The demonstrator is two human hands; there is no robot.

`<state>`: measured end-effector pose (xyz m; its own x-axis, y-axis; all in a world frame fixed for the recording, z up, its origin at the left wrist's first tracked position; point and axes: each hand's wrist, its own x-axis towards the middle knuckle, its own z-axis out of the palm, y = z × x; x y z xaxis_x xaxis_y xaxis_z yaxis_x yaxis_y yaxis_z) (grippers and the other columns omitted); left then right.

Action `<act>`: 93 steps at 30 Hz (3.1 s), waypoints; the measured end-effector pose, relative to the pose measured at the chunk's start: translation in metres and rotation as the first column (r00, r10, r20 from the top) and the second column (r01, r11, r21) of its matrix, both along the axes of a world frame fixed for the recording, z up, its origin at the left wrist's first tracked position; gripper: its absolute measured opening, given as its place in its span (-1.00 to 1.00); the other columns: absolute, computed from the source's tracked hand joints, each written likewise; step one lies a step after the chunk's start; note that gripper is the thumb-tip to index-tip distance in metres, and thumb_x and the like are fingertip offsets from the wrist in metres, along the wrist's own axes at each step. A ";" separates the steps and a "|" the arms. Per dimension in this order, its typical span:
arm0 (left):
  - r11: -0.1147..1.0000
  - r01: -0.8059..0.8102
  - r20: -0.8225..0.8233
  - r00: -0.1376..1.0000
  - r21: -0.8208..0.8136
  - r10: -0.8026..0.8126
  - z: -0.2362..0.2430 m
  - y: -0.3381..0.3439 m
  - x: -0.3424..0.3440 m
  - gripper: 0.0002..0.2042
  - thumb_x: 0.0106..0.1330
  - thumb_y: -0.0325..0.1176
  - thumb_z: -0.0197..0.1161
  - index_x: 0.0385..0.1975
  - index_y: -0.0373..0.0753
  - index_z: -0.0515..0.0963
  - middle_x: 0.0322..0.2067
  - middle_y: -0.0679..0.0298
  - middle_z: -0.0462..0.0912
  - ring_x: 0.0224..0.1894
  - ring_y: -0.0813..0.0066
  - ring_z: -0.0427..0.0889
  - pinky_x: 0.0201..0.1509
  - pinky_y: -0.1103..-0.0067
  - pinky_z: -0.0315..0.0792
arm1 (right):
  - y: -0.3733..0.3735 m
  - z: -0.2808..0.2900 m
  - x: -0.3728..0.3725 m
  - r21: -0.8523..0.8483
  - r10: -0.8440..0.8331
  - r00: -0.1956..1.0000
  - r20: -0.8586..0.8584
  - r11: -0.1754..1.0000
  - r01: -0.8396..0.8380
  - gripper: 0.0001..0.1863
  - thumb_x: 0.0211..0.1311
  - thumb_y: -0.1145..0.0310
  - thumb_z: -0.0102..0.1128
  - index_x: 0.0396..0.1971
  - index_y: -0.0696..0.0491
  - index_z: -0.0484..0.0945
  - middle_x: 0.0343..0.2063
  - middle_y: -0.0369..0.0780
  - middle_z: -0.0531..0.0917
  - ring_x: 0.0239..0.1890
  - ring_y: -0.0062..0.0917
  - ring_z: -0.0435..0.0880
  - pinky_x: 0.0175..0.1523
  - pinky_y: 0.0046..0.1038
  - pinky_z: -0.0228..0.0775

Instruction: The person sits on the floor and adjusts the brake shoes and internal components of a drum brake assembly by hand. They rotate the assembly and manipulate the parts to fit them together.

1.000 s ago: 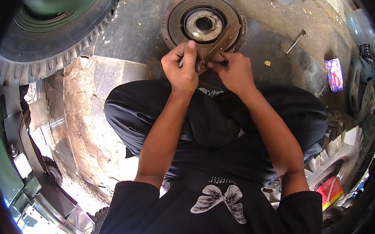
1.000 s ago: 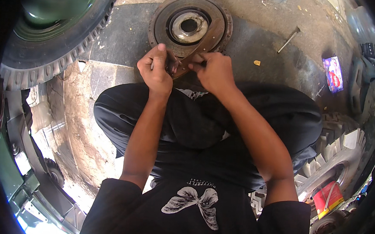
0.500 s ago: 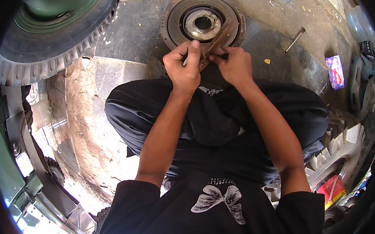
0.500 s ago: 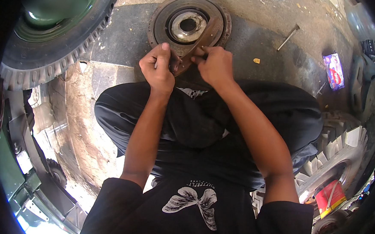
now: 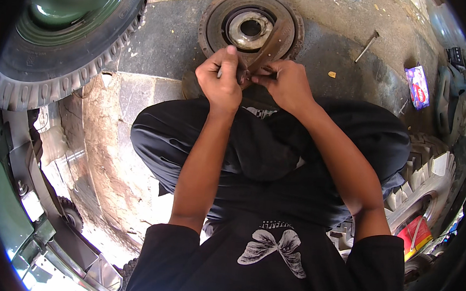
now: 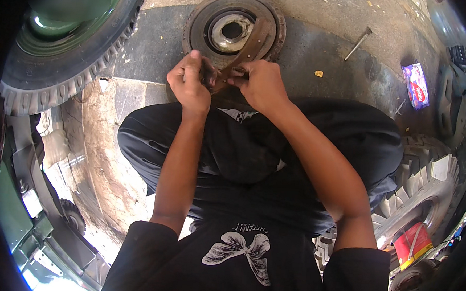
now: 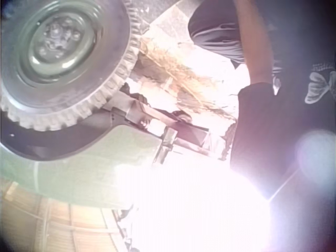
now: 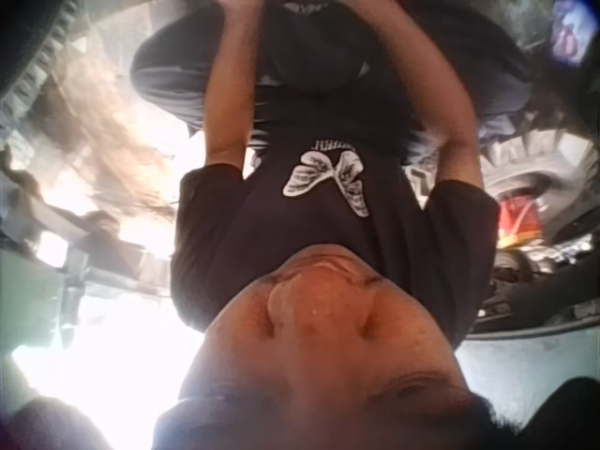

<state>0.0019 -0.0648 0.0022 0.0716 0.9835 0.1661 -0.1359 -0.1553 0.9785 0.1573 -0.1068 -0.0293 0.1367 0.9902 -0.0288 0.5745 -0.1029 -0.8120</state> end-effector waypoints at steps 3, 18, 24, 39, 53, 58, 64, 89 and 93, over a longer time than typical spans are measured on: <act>0.999 0.021 -0.096 0.995 0.047 -0.016 0.001 0.000 0.001 -0.53 0.61 -0.24 0.11 -0.61 -0.38 0.53 -0.66 0.25 0.54 -0.66 0.59 0.43 -0.56 0.58 0.25 | -0.001 0.006 0.004 -0.026 0.006 0.999 -0.040 1.000 -0.007 -0.77 0.18 0.36 0.52 -0.15 0.04 0.82 -0.26 -0.01 0.80 -0.13 -0.08 0.81 -0.02 -0.23 0.63; 1.000 0.012 -0.058 0.998 -0.014 -0.012 0.003 0.006 -0.001 -0.52 0.61 -0.20 0.09 -0.60 -0.37 0.51 -0.68 0.22 0.50 -0.69 0.53 0.42 -0.56 0.54 0.32 | 0.009 0.001 0.005 0.059 0.070 0.997 -0.033 0.996 -0.068 -0.74 0.18 0.41 0.52 -0.12 0.11 0.80 -0.24 -0.03 0.81 -0.13 -0.13 0.82 -0.03 -0.31 0.64; 0.999 0.014 -0.009 1.000 -0.048 -0.015 0.002 0.011 -0.004 -0.52 0.61 -0.21 0.08 -0.62 -0.36 0.49 -0.68 0.23 0.49 -0.70 0.53 0.41 -0.55 0.53 0.33 | 0.015 0.003 0.016 0.148 0.177 0.984 0.018 0.973 -0.178 -0.75 0.15 0.41 0.54 -0.16 0.12 0.80 -0.28 -0.04 0.81 -0.18 -0.09 0.81 -0.06 -0.24 0.63; 0.995 0.002 0.040 0.999 -0.104 0.002 0.004 0.017 -0.007 -0.58 0.57 -0.34 0.19 -0.63 -0.37 0.55 -0.67 0.35 0.52 -0.66 0.66 0.41 -0.57 0.57 0.25 | 0.017 -0.006 0.015 0.260 0.278 0.956 0.094 0.920 -0.293 -0.78 0.13 0.42 0.52 -0.19 0.09 0.81 -0.37 -0.04 0.75 -0.23 -0.10 0.78 -0.11 -0.19 0.61; 0.999 0.031 -0.060 0.998 -0.021 -0.032 0.004 0.018 -0.004 -0.52 0.59 -0.20 0.10 -0.64 -0.35 0.51 -0.69 0.23 0.50 -0.70 0.55 0.40 -0.61 0.56 0.24 | 0.021 -0.003 0.019 0.205 0.250 0.966 0.061 0.944 -0.258 -0.79 0.14 0.41 0.51 -0.22 0.11 0.79 -0.36 -0.03 0.77 -0.23 -0.06 0.78 -0.04 -0.17 0.65; 0.997 0.014 -0.017 1.000 -0.073 -0.016 0.005 0.019 -0.007 -0.53 0.59 -0.24 0.12 -0.64 -0.35 0.51 -0.69 0.26 0.50 -0.69 0.58 0.39 -0.59 0.57 0.23 | 0.014 0.005 0.009 0.226 0.271 0.962 0.042 0.935 -0.274 -0.79 0.14 0.41 0.51 -0.21 0.10 0.80 -0.36 -0.04 0.78 -0.22 -0.06 0.78 -0.01 -0.15 0.61; 0.994 0.030 0.056 0.998 -0.103 -0.024 0.006 0.019 -0.009 -0.53 0.59 -0.27 0.14 -0.65 -0.36 0.51 -0.69 0.30 0.50 -0.67 0.61 0.39 -0.57 0.57 0.23 | 0.016 0.001 0.007 0.238 0.254 0.965 0.057 0.936 -0.261 -0.78 0.14 0.42 0.51 -0.20 0.10 0.80 -0.29 -0.05 0.80 -0.20 -0.09 0.80 -0.01 -0.19 0.62; 0.994 0.048 0.062 0.997 -0.093 -0.042 0.005 0.020 -0.006 -0.55 0.60 -0.30 0.16 -0.65 -0.34 0.52 -0.68 0.32 0.52 -0.67 0.65 0.39 -0.58 0.59 0.22 | 0.022 0.016 0.008 -0.214 -0.008 0.998 -0.064 0.977 -0.005 -0.69 0.18 0.20 0.57 -0.19 0.11 0.82 -0.58 -0.15 0.77 -0.49 -0.41 0.82 -0.19 -0.36 0.63; 0.994 0.058 0.037 0.998 -0.093 -0.055 0.004 0.020 -0.007 -0.55 0.60 -0.30 0.15 -0.64 -0.34 0.52 -0.68 0.32 0.51 -0.67 0.65 0.39 -0.58 0.58 0.22 | 0.018 0.012 0.001 -0.286 -0.015 0.976 -0.217 0.957 -0.049 -0.63 0.11 0.12 0.63 -0.18 0.06 0.85 -0.51 -0.15 0.81 -0.44 -0.39 0.84 -0.16 -0.35 0.64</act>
